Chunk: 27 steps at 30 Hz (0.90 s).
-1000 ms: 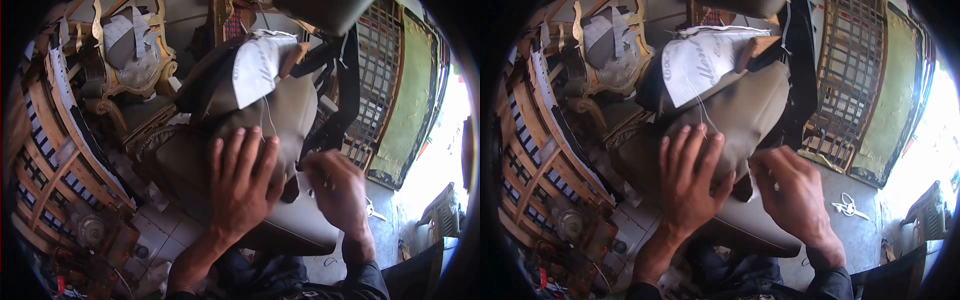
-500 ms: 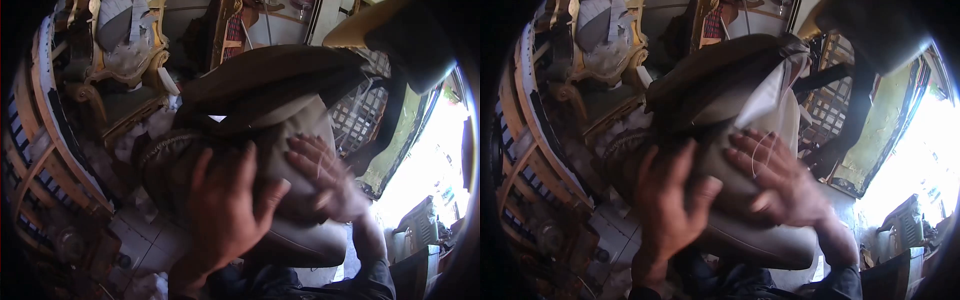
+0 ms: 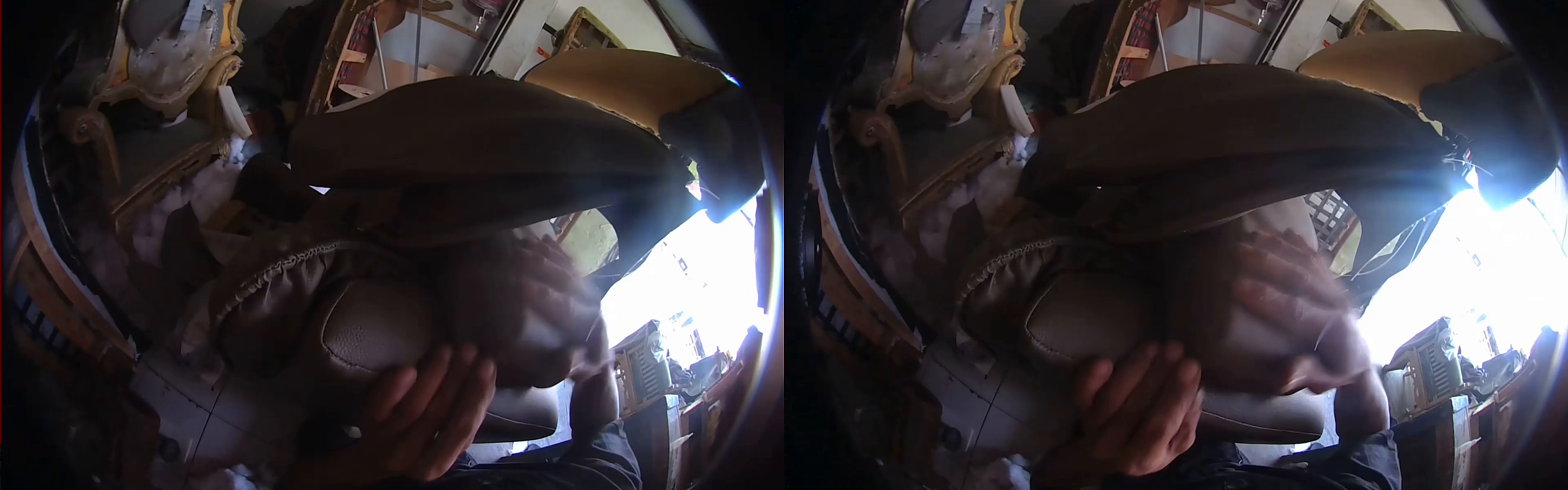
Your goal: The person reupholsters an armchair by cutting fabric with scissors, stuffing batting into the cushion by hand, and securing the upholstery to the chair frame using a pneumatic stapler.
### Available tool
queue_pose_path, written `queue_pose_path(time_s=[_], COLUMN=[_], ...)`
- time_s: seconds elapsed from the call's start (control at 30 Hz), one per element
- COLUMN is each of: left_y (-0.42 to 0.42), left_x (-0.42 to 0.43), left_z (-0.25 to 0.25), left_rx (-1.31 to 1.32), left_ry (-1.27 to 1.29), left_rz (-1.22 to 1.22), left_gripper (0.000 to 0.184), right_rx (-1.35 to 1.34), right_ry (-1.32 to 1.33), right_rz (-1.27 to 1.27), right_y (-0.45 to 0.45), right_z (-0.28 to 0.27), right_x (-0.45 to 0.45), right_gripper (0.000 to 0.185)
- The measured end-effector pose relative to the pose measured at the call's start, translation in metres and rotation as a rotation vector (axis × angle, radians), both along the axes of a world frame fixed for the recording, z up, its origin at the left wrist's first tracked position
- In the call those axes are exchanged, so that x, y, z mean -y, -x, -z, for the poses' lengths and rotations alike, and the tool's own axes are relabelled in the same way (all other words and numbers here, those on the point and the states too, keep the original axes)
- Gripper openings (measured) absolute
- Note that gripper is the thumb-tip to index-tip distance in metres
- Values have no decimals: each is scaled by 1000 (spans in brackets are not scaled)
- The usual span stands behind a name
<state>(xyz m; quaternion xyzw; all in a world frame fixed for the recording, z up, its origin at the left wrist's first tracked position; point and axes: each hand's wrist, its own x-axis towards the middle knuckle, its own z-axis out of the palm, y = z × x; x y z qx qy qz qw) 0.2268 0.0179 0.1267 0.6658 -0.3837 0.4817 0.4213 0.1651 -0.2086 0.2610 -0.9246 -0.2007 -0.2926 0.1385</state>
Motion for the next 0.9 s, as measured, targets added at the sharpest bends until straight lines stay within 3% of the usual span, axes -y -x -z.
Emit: queue_pose_path(time_s=[0.07,0.3,0.4,0.47,0.57,0.6,0.7,0.77,0.83,0.9], left_y=[2,3,-7,-5,5,5,11,12,10,10], left_x=[-3,-8,-17,-16,-12,-10,-20,-19,-9,3], left_z=[21,45,33,29,25,23,2,-18,-41,-67], left_rx=[83,88,136,176,28,11,-49,-82,-60,-25], left_ry=[-43,-30,-79,-95,17,75,90,53,131,75], left_rz=[49,185,183,191,258,232,201,183,181,180], left_gripper=[28,23,24,23,23,24,27,28,31,35], right_rx=[7,-39,-96,-91,-25,35,363,226,-181,-284], right_ry=[271,-180,295,327,357,63,-401,-900,-1076,-1137], right_rz=[-123,-521,-150,-169,-139,33,368,389,458,211], right_y=[-21,-39,-18,-15,6,20,42,48,60,56], right_z=[2,-9,-21,-17,-11,-4,11,36,60,74], right_x=[-4,-21,-18,-24,-24,-30,-9,-2,6,9], right_gripper=[89,101,103,99,97,90,47,46,48,46])
